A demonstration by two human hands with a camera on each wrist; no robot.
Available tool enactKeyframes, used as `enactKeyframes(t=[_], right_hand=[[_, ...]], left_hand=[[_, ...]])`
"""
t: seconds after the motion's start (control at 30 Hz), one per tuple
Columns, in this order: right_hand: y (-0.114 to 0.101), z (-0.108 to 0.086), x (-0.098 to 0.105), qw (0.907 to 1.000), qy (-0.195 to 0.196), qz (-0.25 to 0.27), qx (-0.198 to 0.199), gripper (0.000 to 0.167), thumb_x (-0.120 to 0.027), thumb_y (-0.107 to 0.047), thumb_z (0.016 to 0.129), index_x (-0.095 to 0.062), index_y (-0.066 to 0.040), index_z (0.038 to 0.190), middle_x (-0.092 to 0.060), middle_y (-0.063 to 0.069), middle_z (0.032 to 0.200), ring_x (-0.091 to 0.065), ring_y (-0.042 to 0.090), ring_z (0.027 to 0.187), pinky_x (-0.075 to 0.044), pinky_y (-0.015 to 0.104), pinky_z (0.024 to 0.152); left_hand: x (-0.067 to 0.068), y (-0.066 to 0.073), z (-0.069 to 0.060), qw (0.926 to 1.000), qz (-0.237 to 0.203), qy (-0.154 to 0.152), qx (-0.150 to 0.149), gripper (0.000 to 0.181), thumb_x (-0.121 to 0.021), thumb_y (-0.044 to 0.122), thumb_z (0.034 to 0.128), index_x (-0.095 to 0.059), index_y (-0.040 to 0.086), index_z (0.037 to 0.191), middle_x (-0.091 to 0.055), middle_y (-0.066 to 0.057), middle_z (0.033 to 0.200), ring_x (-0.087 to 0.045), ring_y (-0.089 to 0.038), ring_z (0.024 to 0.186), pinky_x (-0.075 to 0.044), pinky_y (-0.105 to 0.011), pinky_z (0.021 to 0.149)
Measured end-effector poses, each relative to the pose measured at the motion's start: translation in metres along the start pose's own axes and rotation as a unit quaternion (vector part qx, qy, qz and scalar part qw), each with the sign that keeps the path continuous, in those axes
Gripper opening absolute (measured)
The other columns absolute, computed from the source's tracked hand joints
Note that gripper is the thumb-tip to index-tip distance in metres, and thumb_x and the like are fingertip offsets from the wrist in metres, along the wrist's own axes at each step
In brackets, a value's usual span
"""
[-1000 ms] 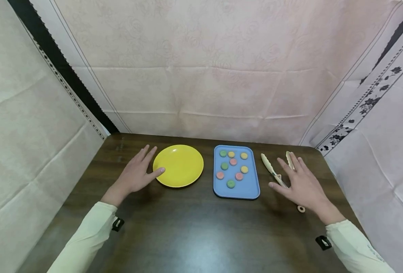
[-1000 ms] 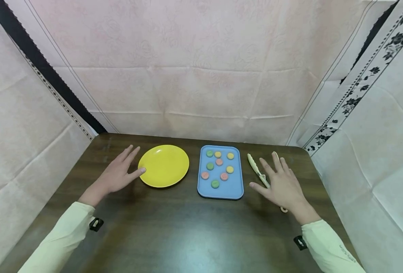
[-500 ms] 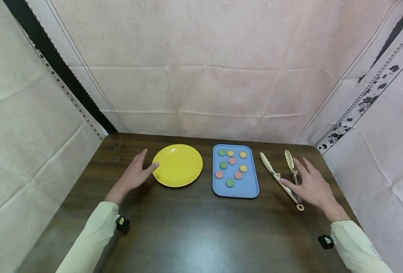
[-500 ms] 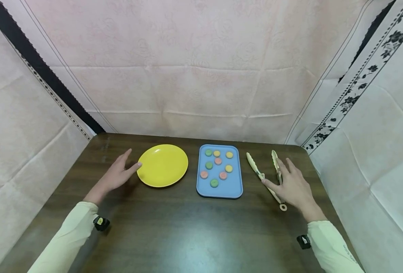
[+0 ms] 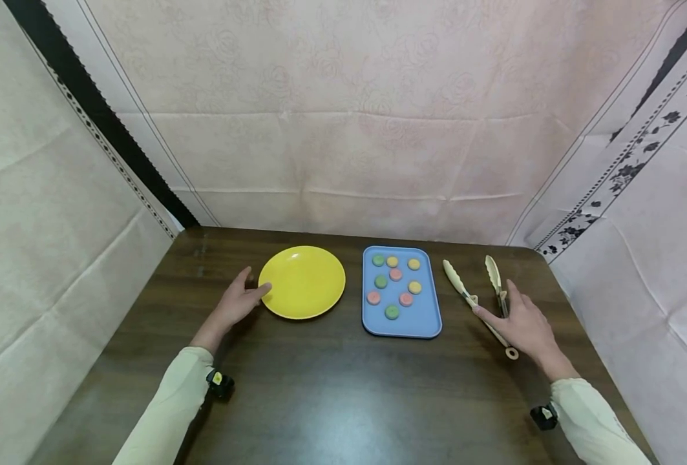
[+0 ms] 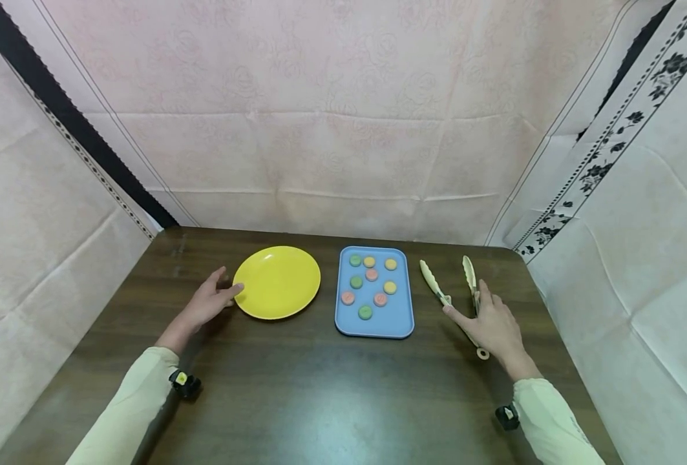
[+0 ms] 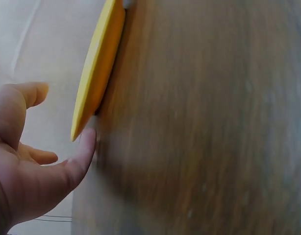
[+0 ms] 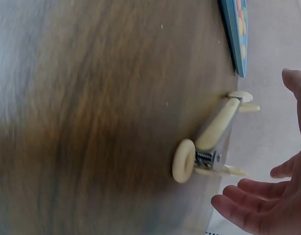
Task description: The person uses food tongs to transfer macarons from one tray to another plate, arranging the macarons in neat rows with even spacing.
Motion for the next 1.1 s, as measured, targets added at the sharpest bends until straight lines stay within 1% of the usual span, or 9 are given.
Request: enactKeyframes(t=[0.1,0.17,0.2,0.3,0.43,0.63,0.8,0.87,1.1], right_hand=[[-0.001,0.001,-0.003,0.9998,-0.013,0.011,-0.012,0.120,-0.053,-0.079,0.089,-0.009,0.008,0.160,-0.034,0.046,0.147,-0.040,0.064,0.127,-0.039,0.075,0.095],[-0.001,0.002,-0.006,0.9995,-0.018,0.016,-0.020,0.122,-0.053,-0.080,0.089,-0.010,0.009,0.159,-0.033,0.047,0.147,-0.039,0.064,0.128,-0.038,0.075,0.097],[-0.001,0.003,-0.007,0.9994,-0.019,0.017,-0.024,0.123,-0.053,-0.080,0.088,-0.010,0.010,0.159,-0.032,0.047,0.147,-0.038,0.065,0.128,-0.037,0.075,0.097],[0.001,0.005,-0.010,0.9990,-0.022,0.020,-0.034,0.125,-0.054,-0.081,0.087,-0.011,0.012,0.158,-0.031,0.048,0.146,-0.037,0.066,0.127,-0.037,0.075,0.098],[0.003,0.007,-0.012,0.9988,-0.024,0.016,-0.041,0.124,-0.054,-0.080,0.087,-0.015,0.016,0.155,-0.036,0.049,0.139,-0.042,0.065,0.121,-0.039,0.073,0.095],[0.008,0.009,-0.015,0.9983,-0.034,0.018,-0.044,0.123,-0.057,-0.080,0.087,-0.025,0.021,0.150,-0.043,0.048,0.129,-0.048,0.062,0.113,-0.044,0.069,0.088],[0.009,0.011,-0.019,0.9982,-0.037,0.017,-0.045,0.121,-0.061,-0.079,0.084,-0.032,0.021,0.145,-0.047,0.044,0.122,-0.053,0.054,0.102,-0.047,0.061,0.077],[0.009,0.012,-0.020,0.9982,-0.034,0.017,-0.047,0.118,-0.064,-0.078,0.083,-0.036,0.021,0.142,-0.048,0.042,0.118,-0.054,0.051,0.098,-0.047,0.059,0.075],[0.011,0.014,-0.023,0.9984,-0.027,0.012,-0.048,0.099,-0.070,-0.066,0.087,-0.046,0.021,0.128,-0.048,0.038,0.109,-0.053,0.048,0.093,-0.047,0.058,0.073]], left_hand=[[-0.003,-0.002,0.003,0.9984,-0.053,-0.009,0.015,0.094,-0.064,0.034,0.1024,0.000,0.002,0.164,-0.022,-0.027,0.165,-0.056,-0.038,0.131,-0.051,-0.045,0.104],[-0.005,-0.005,0.004,0.9969,-0.076,-0.013,0.017,0.094,-0.067,0.028,0.1009,-0.002,0.001,0.163,-0.025,-0.028,0.163,-0.056,-0.037,0.131,-0.053,-0.041,0.100],[-0.006,-0.006,0.004,0.9966,-0.079,-0.013,0.016,0.094,-0.069,0.025,0.1000,-0.004,0.000,0.163,-0.026,-0.028,0.163,-0.056,-0.037,0.132,-0.054,-0.039,0.099],[-0.008,-0.010,0.004,0.9966,-0.080,-0.016,0.006,0.089,-0.070,0.017,0.0985,-0.011,-0.002,0.163,-0.029,-0.027,0.162,-0.054,-0.038,0.133,-0.053,-0.039,0.100],[-0.009,-0.011,0.004,0.9972,-0.073,-0.012,-0.009,0.081,-0.070,0.011,0.0977,-0.021,-0.003,0.161,-0.033,-0.026,0.160,-0.054,-0.039,0.134,-0.053,-0.040,0.101],[-0.010,-0.013,0.005,0.9965,-0.083,-0.007,-0.014,0.080,-0.071,0.010,0.0973,-0.023,-0.002,0.161,-0.037,-0.027,0.158,-0.054,-0.040,0.133,-0.054,-0.038,0.099],[-0.011,-0.015,0.006,0.9963,-0.085,-0.007,-0.011,0.080,-0.071,0.011,0.0968,-0.025,0.000,0.161,-0.038,-0.025,0.157,-0.054,-0.039,0.133,-0.055,-0.036,0.098],[-0.010,-0.016,0.006,0.9962,-0.087,-0.006,-0.009,0.079,-0.072,0.011,0.0965,-0.026,0.000,0.160,-0.039,-0.025,0.157,-0.055,-0.038,0.132,-0.055,-0.037,0.098],[-0.008,-0.016,0.007,0.9962,-0.087,-0.004,-0.007,0.079,-0.073,0.011,0.0958,-0.028,-0.001,0.160,-0.040,-0.025,0.156,-0.055,-0.039,0.132,-0.054,-0.039,0.100]])
Point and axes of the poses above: each hand's wrist, its own z-axis towards the middle knuckle, its own x-axis out of the back of the hand, y = z × x, the point moved 1 cm from there along z, towards the middle knuckle
